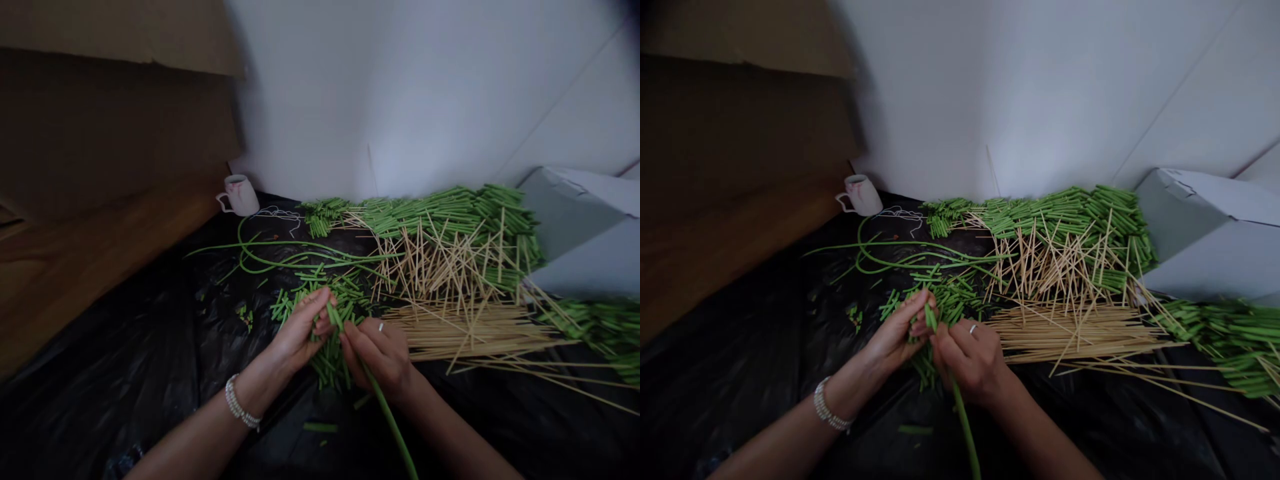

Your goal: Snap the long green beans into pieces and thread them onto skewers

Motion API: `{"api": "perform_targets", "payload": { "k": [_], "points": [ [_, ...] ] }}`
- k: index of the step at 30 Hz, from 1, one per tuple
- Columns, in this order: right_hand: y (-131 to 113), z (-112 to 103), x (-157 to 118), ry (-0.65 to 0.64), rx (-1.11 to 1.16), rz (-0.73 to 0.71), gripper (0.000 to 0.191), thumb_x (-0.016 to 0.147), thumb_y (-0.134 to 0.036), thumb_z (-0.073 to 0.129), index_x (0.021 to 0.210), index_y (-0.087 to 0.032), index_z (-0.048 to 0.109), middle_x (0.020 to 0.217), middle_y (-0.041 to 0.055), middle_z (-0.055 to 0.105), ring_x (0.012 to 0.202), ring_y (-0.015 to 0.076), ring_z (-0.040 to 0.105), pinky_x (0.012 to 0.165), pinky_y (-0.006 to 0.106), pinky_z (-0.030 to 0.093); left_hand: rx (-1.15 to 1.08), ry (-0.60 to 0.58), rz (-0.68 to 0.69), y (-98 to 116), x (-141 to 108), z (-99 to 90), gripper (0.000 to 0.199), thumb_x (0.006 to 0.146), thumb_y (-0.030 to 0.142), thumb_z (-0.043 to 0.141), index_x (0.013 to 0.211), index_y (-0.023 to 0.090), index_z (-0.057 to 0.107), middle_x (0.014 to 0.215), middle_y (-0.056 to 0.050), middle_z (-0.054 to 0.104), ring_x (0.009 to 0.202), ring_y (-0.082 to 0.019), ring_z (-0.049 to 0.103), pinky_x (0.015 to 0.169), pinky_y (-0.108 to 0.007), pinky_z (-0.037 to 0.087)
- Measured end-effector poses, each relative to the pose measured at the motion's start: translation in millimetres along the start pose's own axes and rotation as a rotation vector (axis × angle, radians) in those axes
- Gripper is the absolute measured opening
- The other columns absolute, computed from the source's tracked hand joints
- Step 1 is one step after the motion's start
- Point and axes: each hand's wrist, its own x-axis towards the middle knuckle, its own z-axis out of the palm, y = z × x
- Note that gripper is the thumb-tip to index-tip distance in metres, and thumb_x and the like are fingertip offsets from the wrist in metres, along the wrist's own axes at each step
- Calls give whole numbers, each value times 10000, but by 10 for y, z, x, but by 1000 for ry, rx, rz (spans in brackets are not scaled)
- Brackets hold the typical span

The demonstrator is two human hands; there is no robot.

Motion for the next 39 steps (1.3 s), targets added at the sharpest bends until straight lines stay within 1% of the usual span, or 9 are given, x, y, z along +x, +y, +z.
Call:
{"api": "perform_targets", "payload": {
  "k": [3,5,9,13,16,20,25,33,39],
  "points": [
    [-61,-27,43,-11,98,59,135,860,-100,565,950,-196,598,600,8,591,527,150,518,509,302,359,-69,-15,4,103,4,8,309,798,335,732,719,137,507,529,94,334,408,-5,249,371,-101,209],
    [-71,-38,62,-20,144,146,103,875,-122,557,925,-202,598,622,14,616,542,148,555,527,292,390,4,-29,-27,112,-7,17,341,804,373,712,687,145,487,547,77,356,424,-19,260,362,-118,184],
    [-55,-30,66,-25,171,234,78,894,-150,554,896,-199,615,650,23,657,569,149,611,562,270,433,371,38,43,36,-46,41,393,818,486,655,670,152,510,577,44,440,459,-48,307,385,-160,184],
    [-48,-11,66,-65,236,304,95,903,-204,555,862,-207,641,673,27,687,581,151,633,579,264,459,712,60,229,19,-76,79,392,820,493,639,643,155,546,606,27,491,571,-89,404,532,-196,338],
    [-10,-39,100,-78,387,524,122,883,-288,612,791,-216,648,657,9,674,563,141,619,558,249,473,827,34,281,28,-85,106,355,804,444,663,625,157,554,607,30,483,616,-103,423,584,-211,358],
    [81,-106,148,18,706,904,208,838,-383,665,723,-213,627,592,-22,588,485,116,541,448,223,427,734,-7,111,-8,-90,107,380,828,469,632,635,172,496,522,62,420,473,-71,330,456,-204,257],
    [154,-92,156,27,939,1137,299,777,-471,718,728,-199,603,488,-48,526,405,96,468,385,202,382,569,-84,-42,-31,-98,86,416,849,521,607,657,169,496,503,67,394,429,-52,264,410,-211,158],
    [195,-79,171,3,963,1148,334,745,-491,739,700,-192,598,488,-46,537,404,89,469,380,196,383,419,-145,-210,42,-129,46,349,792,483,699,776,139,640,541,45,453,479,-56,334,431,-205,175],
    [154,-85,186,10,915,1087,262,782,-439,714,746,-192,633,516,-43,535,427,95,482,392,202,384,315,-172,-199,29,-119,14,272,771,350,750,735,150,570,634,43,499,521,-46,401,480,-183,267]
  ]
}}
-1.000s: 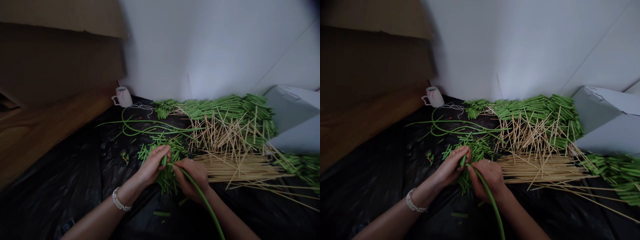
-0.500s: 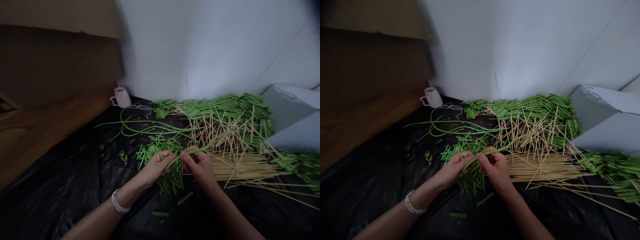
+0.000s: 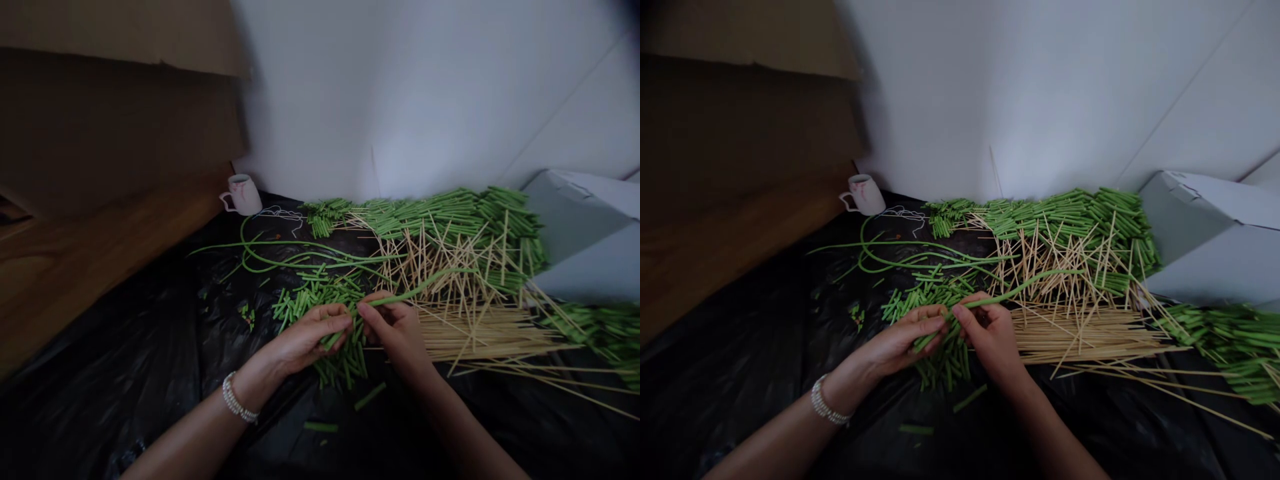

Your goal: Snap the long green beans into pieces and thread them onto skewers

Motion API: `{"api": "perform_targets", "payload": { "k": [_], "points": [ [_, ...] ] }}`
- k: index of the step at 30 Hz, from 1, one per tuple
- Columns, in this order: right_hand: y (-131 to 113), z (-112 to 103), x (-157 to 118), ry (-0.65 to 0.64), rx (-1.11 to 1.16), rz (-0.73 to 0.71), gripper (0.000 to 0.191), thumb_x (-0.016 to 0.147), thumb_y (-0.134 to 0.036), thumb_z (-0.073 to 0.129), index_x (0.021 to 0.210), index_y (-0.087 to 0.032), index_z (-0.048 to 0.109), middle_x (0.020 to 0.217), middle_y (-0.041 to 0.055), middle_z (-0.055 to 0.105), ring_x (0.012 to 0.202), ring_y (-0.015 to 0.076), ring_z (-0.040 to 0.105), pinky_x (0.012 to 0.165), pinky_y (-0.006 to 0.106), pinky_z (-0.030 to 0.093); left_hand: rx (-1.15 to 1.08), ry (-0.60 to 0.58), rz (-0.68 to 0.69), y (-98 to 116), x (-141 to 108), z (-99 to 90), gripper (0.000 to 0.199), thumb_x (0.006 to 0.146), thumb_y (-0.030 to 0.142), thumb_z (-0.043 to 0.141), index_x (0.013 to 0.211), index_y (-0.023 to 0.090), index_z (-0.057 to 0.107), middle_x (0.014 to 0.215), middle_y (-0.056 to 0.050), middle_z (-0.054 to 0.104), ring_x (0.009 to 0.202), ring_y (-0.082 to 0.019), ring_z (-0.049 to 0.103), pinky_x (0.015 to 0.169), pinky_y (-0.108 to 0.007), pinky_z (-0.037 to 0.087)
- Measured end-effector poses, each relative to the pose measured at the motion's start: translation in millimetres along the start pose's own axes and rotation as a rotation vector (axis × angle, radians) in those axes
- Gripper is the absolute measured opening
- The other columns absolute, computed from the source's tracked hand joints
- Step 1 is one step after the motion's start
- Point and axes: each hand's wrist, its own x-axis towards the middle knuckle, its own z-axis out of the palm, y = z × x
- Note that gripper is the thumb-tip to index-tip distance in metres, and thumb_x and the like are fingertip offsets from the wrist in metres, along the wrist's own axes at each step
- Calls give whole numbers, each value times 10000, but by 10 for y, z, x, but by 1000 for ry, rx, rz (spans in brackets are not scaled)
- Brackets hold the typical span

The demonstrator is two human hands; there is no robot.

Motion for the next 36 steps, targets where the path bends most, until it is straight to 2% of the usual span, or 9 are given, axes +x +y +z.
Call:
{"api": "perform_targets", "payload": {
  "k": [6,9,12,15,21,25,30,32,36],
  "points": [
    [-36,33,-68,76,-266,-350,91,866,-263,629,877,-211,703,721,24,700,598,152,633,535,259,501,4,55,102,-13,30,-9,263,802,380,719,829,164,571,566,61,456,479,-47,355,422,-178,171],
    [19,53,-127,69,-503,-636,212,892,-183,582,1070,-212,694,910,68,753,755,188,693,659,297,535,-28,64,157,-4,46,-14,273,815,389,707,813,163,554,527,76,425,426,-34,284,397,-176,133],
    [131,83,-168,34,-739,-846,382,885,-155,596,1266,-168,604,848,79,748,630,171,652,574,295,488,-84,77,192,11,53,-3,298,818,376,706,751,158,513,504,86,404,399,-18,240,392,-151,164],
    [218,110,-167,17,-837,-927,471,896,-163,592,1360,-133,522,712,43,700,547,146,586,530,285,443,-120,99,208,19,56,19,327,815,365,709,709,156,481,502,81,414,393,-14,254,387,-132,199],
    [159,104,-141,40,-788,-919,305,924,-154,537,1216,-132,624,720,43,703,548,141,598,525,279,450,-234,107,259,122,69,-30,292,848,331,675,718,150,485,544,72,416,392,-10,264,372,-117,201],
    [115,83,-131,40,-756,-885,229,913,-151,541,1101,-141,671,764,59,732,582,156,642,555,278,494,-265,216,371,238,73,-132,253,840,326,676,760,156,507,587,72,426,405,-16,278,377,-128,221],
    [68,34,-83,86,-636,-689,195,916,-161,531,994,-153,709,882,71,766,752,175,725,705,254,556,161,471,535,198,80,-158,245,861,393,646,786,168,584,704,18,594,569,-67,495,536,-161,399],
    [30,16,-74,111,-596,-581,195,919,-188,529,960,-164,719,850,57,764,734,169,724,705,242,557,357,465,566,168,77,-150,205,866,383,642,888,179,650,898,-30,683,800,-126,606,755,-232,476],
    [-8,9,-78,102,-531,-432,217,928,-244,519,920,-179,725,689,16,712,638,154,689,659,232,540,764,443,702,134,62,-149,201,892,307,616,1025,199,723,1110,-75,711,1176,-219,560,1039,-369,382]
  ]
}}
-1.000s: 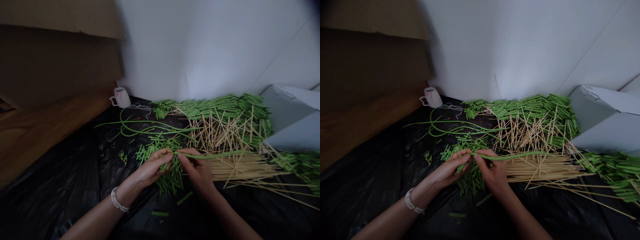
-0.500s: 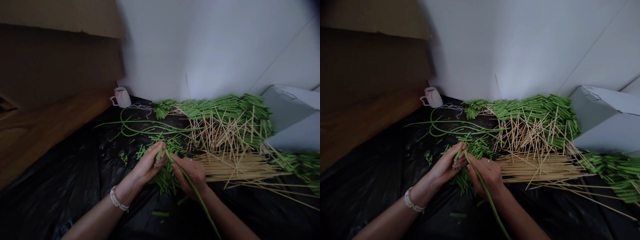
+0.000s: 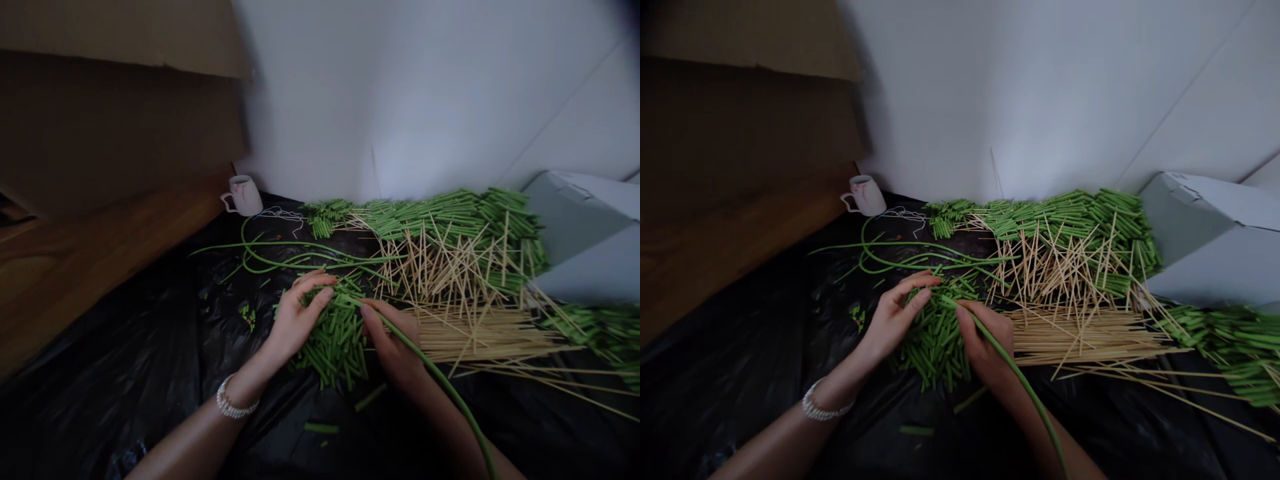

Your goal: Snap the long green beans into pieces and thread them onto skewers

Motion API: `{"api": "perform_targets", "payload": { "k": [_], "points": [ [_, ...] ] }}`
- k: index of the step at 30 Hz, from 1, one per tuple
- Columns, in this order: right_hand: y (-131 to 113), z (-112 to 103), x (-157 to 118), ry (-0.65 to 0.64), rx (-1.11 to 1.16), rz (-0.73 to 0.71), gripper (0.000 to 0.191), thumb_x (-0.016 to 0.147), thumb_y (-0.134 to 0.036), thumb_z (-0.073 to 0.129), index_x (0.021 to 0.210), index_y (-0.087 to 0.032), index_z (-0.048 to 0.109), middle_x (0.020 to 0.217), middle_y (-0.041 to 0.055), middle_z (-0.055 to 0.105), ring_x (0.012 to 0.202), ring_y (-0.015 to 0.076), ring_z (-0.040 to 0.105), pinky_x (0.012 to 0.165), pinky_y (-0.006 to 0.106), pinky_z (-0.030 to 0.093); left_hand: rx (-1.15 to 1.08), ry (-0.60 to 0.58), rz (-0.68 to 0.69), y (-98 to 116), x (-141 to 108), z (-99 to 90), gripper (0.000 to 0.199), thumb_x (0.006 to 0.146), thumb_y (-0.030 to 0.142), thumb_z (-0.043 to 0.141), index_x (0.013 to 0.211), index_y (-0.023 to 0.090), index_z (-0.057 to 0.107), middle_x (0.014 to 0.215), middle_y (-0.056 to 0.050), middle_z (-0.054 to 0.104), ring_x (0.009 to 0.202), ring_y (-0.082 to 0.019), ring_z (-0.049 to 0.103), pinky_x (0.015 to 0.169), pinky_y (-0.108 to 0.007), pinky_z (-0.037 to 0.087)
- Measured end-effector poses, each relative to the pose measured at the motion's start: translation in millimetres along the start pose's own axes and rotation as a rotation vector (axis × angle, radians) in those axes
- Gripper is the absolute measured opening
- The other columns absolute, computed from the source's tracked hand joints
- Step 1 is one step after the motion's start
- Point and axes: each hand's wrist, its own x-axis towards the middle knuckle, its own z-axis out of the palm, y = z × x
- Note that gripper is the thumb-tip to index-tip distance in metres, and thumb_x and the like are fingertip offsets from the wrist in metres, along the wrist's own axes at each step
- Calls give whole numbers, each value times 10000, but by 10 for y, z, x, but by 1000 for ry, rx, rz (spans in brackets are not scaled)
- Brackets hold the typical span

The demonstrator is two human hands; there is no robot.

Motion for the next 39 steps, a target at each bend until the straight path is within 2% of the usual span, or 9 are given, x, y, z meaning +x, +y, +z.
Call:
{"api": "perform_targets", "payload": {
  "k": [2,6,10,16,19,25,29,33,39],
  "points": [
    [4,11,-9,-37,25,29,229,931,-264,512,921,-185,726,638,2,676,605,149,664,644,233,524,105,-45,118,-18,-15,9,188,887,278,630,1024,214,741,1075,-66,732,1172,-219,573,1032,-375,398],
    [27,32,-14,-88,39,62,245,931,-296,507,881,-185,720,640,1,659,578,140,619,624,243,486,173,-134,265,-59,-36,39,156,866,242,664,991,226,757,956,-47,756,999,-198,653,894,-339,489],
    [55,18,12,-70,89,176,235,893,-357,576,764,-193,684,596,-15,612,548,129,560,549,236,432,286,-85,356,-50,-31,29,120,852,221,681,947,214,755,887,-40,751,897,-193,661,851,-347,486],
    [114,3,11,-62,235,309,267,881,-413,592,732,-197,645,526,-44,524,490,113,477,462,222,365,464,-14,426,-18,-32,-7,121,864,217,666,956,207,744,912,-44,746,967,-212,627,869,-376,466],
    [106,-4,8,-55,208,254,250,891,-379,580,733,-197,647,539,-42,541,499,111,499,475,219,382,514,-22,462,-23,-40,-7,155,869,220,660,1001,226,741,967,-44,736,992,-212,606,881,-383,459],
    [66,-3,38,-35,43,69,128,856,-284,626,807,-203,713,702,1,716,606,138,644,604,237,501,558,-105,523,-53,-65,-13,245,898,211,614,1125,235,705,985,-53,728,925,-199,597,810,-356,470],
    [71,-2,48,-25,44,34,104,847,-269,644,867,-217,731,796,22,759,696,165,701,664,260,550,575,-130,485,-46,-75,-15,180,899,234,613,1045,234,718,944,-50,737,889,-203,622,819,-354,465],
    [38,-34,54,58,57,18,100,853,-267,634,863,-222,723,797,24,760,693,176,713,644,274,569,453,-98,390,12,-77,5,105,886,237,628,941,219,716,879,-47,728,838,-194,644,821,-344,470],
    [-22,-22,-13,112,-138,-242,132,884,-212,595,915,-210,723,785,39,764,658,167,712,615,255,553,36,-43,14,89,-59,27,76,778,252,744,794,179,733,776,-39,710,741,-171,633,700,-283,476]
  ]
}}
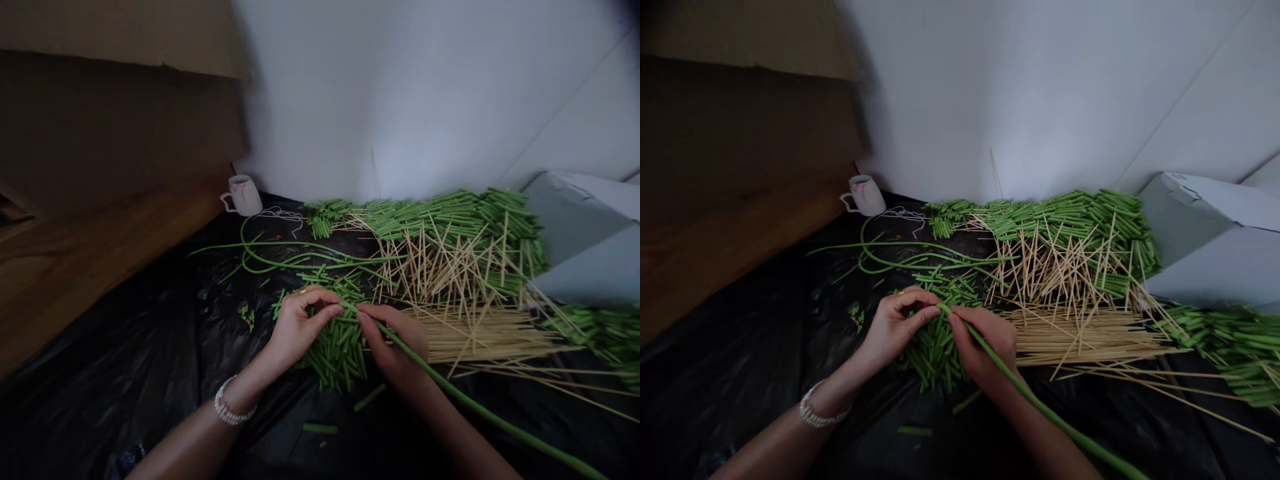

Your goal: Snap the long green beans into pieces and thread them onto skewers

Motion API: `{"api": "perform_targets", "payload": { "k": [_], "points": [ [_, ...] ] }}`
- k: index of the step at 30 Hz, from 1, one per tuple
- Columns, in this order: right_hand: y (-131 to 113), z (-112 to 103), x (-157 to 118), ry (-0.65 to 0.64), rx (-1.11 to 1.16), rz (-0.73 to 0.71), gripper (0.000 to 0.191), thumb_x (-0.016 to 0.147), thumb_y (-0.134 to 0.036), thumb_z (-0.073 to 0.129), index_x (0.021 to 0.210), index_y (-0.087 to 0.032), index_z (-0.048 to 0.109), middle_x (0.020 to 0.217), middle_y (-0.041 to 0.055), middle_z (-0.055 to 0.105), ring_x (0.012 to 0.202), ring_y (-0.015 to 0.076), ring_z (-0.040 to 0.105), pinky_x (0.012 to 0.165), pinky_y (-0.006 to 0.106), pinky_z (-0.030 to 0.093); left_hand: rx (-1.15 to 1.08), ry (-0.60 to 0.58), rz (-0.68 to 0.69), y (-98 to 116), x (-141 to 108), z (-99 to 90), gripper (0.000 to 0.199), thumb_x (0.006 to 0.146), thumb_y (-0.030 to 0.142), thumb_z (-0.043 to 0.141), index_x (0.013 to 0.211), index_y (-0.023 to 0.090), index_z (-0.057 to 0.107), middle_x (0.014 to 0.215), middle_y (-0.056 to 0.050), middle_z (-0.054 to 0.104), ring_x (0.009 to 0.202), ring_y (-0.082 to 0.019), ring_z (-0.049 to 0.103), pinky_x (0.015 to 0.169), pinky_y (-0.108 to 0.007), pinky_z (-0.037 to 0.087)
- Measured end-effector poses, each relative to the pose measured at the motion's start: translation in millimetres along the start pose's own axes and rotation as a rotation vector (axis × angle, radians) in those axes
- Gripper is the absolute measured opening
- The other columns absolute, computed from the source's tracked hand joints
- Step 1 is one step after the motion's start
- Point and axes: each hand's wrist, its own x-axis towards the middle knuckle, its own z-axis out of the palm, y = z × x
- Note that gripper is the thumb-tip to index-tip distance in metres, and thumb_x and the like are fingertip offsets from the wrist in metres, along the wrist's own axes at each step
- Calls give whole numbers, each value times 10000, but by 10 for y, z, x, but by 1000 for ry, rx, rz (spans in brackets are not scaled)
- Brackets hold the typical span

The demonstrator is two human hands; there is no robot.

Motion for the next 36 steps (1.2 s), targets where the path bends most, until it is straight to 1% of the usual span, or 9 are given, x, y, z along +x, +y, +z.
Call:
{"api": "perform_targets", "payload": {
  "k": [4,10,14,19,23,26,32,34,36],
  "points": [
    [6,60,-86,-5,-150,-134,146,903,-215,585,964,-202,718,703,37,740,565,156,670,543,257,496,-395,-50,-291,-22,4,33,169,705,292,804,794,160,746,699,-13,681,618,-116,569,616,-240,444],
    [44,164,-142,-56,-80,-169,146,901,-176,571,955,-203,705,692,31,729,571,148,665,569,252,505,-742,-73,-516,-72,-16,78,292,619,329,867,801,141,737,687,-6,649,584,-85,531,579,-213,421],
    [54,168,-114,-102,68,-11,140,905,-219,569,959,-206,698,836,43,766,719,165,720,673,251,551,-819,-85,-521,-46,-24,90,243,704,317,818,822,149,689,691,10,602,608,-75,522,609,-196,426],
    [52,137,-86,-130,140,204,142,889,-286,584,876,-214,706,747,20,743,632,154,684,591,243,523,-816,-46,-482,-9,-26,116,228,765,333,766,830,159,636,700,23,549,590,-67,464,583,-181,398],
    [48,120,-76,-124,128,235,154,874,-280,594,787,-201,692,637,1,684,546,132,619,535,229,469,-876,49,-431,-13,49,46,229,790,345,734,824,163,599,779,18,542,653,-75,484,569,-179,383],
    [57,123,-77,-140,142,247,155,868,-283,600,776,-199,692,634,-1,676,544,129,603,524,227,449,-722,104,-319,-18,83,-15,217,829,355,688,832,172,570,805,6,577,700,-97,511,615,-201,404],
    [56,127,-48,-186,237,341,149,843,-311,632,764,-203,698,644,2,681,550,130,599,531,232,458,3,-42,-54,-1,-54,35,151,906,348,568,889,200,590,829,-20,632,781,-160,564,752,-273,426],
    [64,109,-16,-166,332,450,136,809,-321,666,751,-201,689,614,-4,667,531,129,587,509,231,460,80,-87,-25,-4,-75,53,131,900,329,572,877,203,599,791,-8,616,729,-152,558,705,-264,425],
    [96,89,15,-139,481,588,155,770,-347,707,751,-198,665,561,-20,635,472,121,553,451,224,442,-24,-140,-89,-5,-63,54,141,899,337,573,863,201,574,733,8,602,654,-137,555,639,-248,428]
  ]
}}
